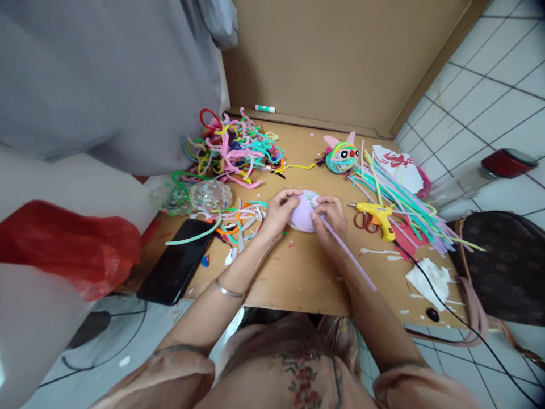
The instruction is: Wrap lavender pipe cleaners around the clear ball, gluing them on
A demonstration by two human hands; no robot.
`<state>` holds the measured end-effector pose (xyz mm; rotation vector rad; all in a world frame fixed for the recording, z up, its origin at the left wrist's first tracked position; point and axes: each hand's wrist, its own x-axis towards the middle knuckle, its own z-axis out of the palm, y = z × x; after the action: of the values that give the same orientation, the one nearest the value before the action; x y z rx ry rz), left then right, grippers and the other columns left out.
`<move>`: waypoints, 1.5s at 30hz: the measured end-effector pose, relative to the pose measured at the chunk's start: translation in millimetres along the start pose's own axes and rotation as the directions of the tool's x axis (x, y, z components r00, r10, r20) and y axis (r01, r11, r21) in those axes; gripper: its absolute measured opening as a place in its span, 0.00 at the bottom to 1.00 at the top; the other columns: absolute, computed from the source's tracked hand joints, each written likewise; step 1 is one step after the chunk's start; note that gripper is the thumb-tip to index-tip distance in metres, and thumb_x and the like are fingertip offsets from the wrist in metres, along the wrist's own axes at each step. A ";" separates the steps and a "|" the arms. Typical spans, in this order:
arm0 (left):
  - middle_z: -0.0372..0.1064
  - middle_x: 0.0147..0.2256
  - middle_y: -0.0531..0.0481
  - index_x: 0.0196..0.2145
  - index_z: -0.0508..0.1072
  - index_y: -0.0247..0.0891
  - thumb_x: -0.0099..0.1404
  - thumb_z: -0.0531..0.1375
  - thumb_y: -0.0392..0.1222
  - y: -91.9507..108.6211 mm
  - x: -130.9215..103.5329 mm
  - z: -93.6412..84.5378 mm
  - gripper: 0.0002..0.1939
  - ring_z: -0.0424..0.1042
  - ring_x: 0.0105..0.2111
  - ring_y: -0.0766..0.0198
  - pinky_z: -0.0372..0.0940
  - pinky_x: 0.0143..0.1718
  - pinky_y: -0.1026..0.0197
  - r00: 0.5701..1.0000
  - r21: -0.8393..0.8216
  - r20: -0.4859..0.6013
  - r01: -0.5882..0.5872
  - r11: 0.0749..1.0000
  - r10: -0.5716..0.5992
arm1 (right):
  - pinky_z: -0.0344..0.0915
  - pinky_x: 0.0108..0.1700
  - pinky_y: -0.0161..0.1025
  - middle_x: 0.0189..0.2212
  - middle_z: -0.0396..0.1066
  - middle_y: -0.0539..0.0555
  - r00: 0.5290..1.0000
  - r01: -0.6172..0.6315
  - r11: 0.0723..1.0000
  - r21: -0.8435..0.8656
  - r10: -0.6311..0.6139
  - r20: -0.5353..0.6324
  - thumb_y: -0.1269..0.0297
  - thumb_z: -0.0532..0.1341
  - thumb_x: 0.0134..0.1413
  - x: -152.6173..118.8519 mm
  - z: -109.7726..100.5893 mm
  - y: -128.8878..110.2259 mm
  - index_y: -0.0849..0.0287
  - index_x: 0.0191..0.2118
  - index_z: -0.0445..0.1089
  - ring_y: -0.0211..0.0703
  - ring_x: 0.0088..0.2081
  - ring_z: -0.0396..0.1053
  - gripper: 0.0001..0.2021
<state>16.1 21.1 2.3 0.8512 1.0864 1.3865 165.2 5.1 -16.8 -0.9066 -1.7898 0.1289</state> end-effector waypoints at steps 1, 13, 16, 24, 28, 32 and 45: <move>0.70 0.26 0.55 0.31 0.76 0.36 0.50 0.61 0.36 0.4 -0.3 -0.1 0.08 0.61 0.26 0.70 0.56 0.29 0.68 1.000 -0.008 0.001 0.006 1.000 -0.006 | 0.68 0.48 0.48 0.41 0.68 0.56 1.000 0.004 1.000 0.001 -0.004 -0.006 0.66 0.61 0.59 -0.1 0.6 0.5 0.54 0.35 0.68 0.48 0.45 0.69 0.02; 0.73 0.32 0.52 0.34 0.77 0.35 0.55 0.62 0.37 -6.6 2.5 -1.5 0.08 0.65 0.30 0.69 0.60 0.33 0.67 0.998 0.012 0.037 -0.058 0.998 0.057 | 0.68 0.48 0.47 0.41 0.67 0.56 1.000 -0.019 1.000 0.004 0.019 -0.022 0.65 0.60 0.60 -1.8 3.3 6.6 0.55 0.34 0.67 0.47 0.45 0.68 0.03; 0.74 0.34 0.51 0.34 0.78 0.35 0.56 0.61 0.36 -6.9 2.4 -1.6 0.08 0.66 0.31 0.68 0.61 0.33 0.67 0.997 0.018 0.036 -0.067 0.998 0.066 | 0.68 0.48 0.47 0.41 0.67 0.56 0.999 0.001 1.000 0.007 -0.001 -0.039 0.65 0.60 0.60 -1.8 4.5 7.4 0.54 0.34 0.67 0.47 0.45 0.69 0.03; 0.76 0.37 0.50 0.34 0.78 0.35 0.56 0.61 0.37 -5.7 2.9 -3.5 0.08 0.68 0.34 0.67 0.62 0.37 0.66 0.995 0.043 0.045 -0.096 0.994 0.094 | 0.68 0.48 0.48 0.41 0.67 0.56 1.000 -0.003 1.000 -0.009 0.003 -0.020 0.65 0.60 0.60 -1.5 4.9 3.7 0.54 0.35 0.67 0.48 0.45 0.68 0.01; 0.75 0.34 0.51 0.33 0.78 0.36 0.55 0.61 0.38 -6.2 2.4 -3.7 0.08 0.66 0.32 0.67 0.61 0.34 0.66 0.996 0.050 0.049 -0.082 0.995 0.080 | 0.68 0.47 0.47 0.41 0.67 0.55 0.999 0.020 1.000 0.007 -0.019 -0.048 0.66 0.60 0.60 -2.6 4.8 3.3 0.54 0.35 0.68 0.47 0.44 0.68 0.01; 0.76 0.33 0.51 0.33 0.78 0.37 0.54 0.61 0.39 -6.1 0.9 -3.2 0.08 0.66 0.31 0.67 0.61 0.34 0.66 0.995 0.058 0.046 -0.086 0.995 0.084 | 0.68 0.47 0.47 0.41 0.67 0.56 0.999 0.012 1.000 -0.013 -0.012 -0.047 0.65 0.61 0.60 -3.9 3.9 1.6 0.54 0.35 0.67 0.47 0.44 0.68 0.02; 0.76 0.37 0.51 0.34 0.78 0.37 0.56 0.62 0.39 -6.8 -0.5 -3.8 0.08 0.68 0.35 0.66 0.63 0.37 0.66 0.995 0.040 0.043 -0.095 0.995 0.093 | 0.68 0.49 0.49 0.42 0.68 0.56 0.999 -0.027 1.000 -0.009 0.027 -0.039 0.65 0.61 0.59 -5.2 5.8 5.7 0.54 0.35 0.68 0.48 0.45 0.68 0.02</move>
<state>14.8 19.7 -5.3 0.9683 1.0584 1.4216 163.9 7.7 -26.0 -0.9347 -1.7437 0.1188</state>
